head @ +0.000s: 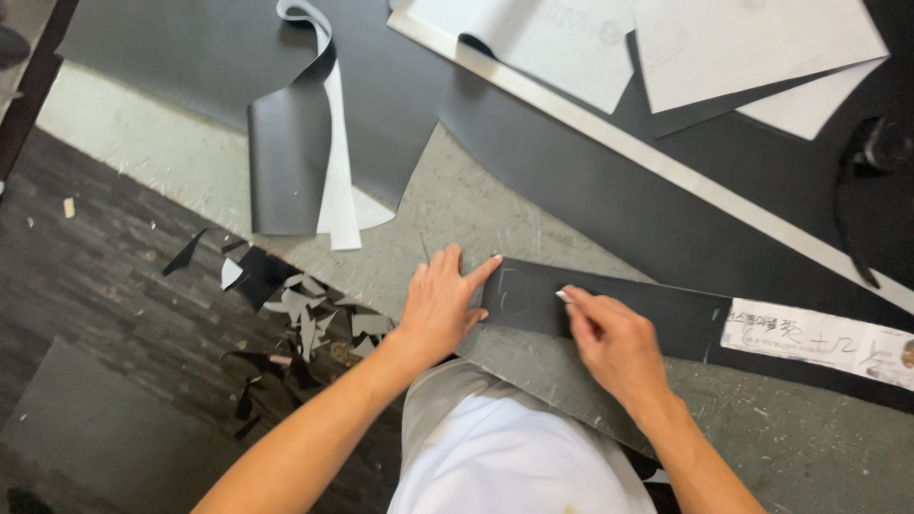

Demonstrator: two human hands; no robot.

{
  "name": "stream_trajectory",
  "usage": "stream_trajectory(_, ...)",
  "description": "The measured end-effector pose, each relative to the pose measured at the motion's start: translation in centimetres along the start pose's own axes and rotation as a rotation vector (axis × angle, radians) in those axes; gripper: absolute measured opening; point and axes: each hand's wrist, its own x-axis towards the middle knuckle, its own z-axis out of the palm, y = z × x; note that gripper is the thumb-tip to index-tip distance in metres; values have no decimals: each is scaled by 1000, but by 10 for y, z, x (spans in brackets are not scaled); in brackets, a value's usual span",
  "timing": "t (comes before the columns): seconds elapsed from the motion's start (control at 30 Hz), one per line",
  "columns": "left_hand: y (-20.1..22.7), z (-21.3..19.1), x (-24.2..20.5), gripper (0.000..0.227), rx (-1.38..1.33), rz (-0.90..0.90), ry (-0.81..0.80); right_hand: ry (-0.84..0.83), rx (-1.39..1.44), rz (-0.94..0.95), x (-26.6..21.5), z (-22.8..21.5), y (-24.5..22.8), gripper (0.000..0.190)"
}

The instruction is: The person cuts a long strip of black material using scissors. They place a padlock and metal weights on the strip to hold it in place while cutting along the edge. The cut strip is set aside and the process continues along the length of the material.

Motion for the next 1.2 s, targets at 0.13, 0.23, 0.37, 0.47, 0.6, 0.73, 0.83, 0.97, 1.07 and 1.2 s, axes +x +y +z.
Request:
stream_trajectory(0.13, 43, 30, 6, 69, -94, 87, 52, 162, 4, 62, -7, -13, 17, 29)
stream_trajectory(0.23, 73, 52, 28, 66, -212, 153, -19, 217, -67, -252, -14, -1, 27, 30)
stream_trajectory(0.37, 81, 59, 40, 70, -174, 141, -162, 242, -121, -132, -20, 1, 40, 29)
stream_trajectory(0.47, 82, 57, 43, 73, -162, 151, -213, 255, -30, -67, -27, 6, 40, 29)
stream_trajectory(0.6, 86, 56, 48, 75, -146, 133, -282, 293, -33, -78, -33, 2, 41, 30)
stream_trajectory(0.73, 88, 52, 52, 77, -102, 135, -289, 144, -47, -49, -41, -4, 39, 25)
stream_trajectory(0.83, 90, 51, 52, 78, -99, 107, -334, 345, -57, 17, -34, -18, 48, 25)
stream_trajectory(0.97, 91, 48, 53, 80, -103, 119, -319, 266, -110, 40, -36, -23, 46, 22)
stream_trajectory(1.07, 90, 48, 53, 79, -106, 129, -311, 281, -121, -36, -33, -25, 48, 22)
stream_trajectory(1.2, 93, 46, 54, 79, -97, 117, -321, 324, -118, 79, -32, -22, 51, 23)
